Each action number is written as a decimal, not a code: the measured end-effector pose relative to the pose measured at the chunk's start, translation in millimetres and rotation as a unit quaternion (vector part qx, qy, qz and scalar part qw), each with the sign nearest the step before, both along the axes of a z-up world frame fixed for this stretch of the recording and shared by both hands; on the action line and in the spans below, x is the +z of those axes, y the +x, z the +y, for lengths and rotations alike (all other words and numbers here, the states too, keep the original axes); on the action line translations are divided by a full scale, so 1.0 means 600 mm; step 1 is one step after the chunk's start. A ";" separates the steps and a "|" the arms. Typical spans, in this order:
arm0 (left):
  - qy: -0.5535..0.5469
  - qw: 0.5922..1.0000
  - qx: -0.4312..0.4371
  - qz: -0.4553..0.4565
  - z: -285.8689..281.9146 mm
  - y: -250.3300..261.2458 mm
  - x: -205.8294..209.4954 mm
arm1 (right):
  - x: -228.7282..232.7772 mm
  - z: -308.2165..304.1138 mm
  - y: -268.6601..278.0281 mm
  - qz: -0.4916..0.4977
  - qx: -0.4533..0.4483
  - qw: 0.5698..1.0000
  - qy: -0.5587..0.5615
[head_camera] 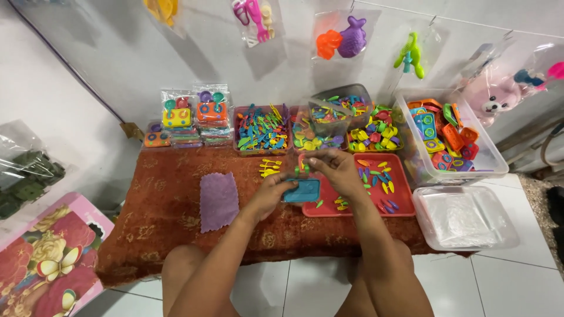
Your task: The person is cleaning small plastic toy components with a cloth and sorting them into different colored trays.
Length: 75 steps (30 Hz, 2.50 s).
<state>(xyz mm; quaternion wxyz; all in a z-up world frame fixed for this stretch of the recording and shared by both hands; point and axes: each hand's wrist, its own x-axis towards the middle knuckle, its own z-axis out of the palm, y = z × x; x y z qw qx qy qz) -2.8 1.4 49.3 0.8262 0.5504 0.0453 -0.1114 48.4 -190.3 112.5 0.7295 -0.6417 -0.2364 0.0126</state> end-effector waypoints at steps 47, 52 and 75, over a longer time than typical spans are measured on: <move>-0.039 0.998 0.046 -0.025 0.003 -0.024 0.046 | -0.049 0.035 0.007 0.095 -0.041 0.995 0.001; -0.020 0.998 0.047 -0.040 0.002 -0.034 0.063 | -0.062 0.036 0.010 0.102 -0.038 0.994 -0.012; 0.041 0.985 0.071 -0.150 0.011 -0.029 0.045 | -0.039 0.042 -0.008 0.037 -0.022 0.999 -0.001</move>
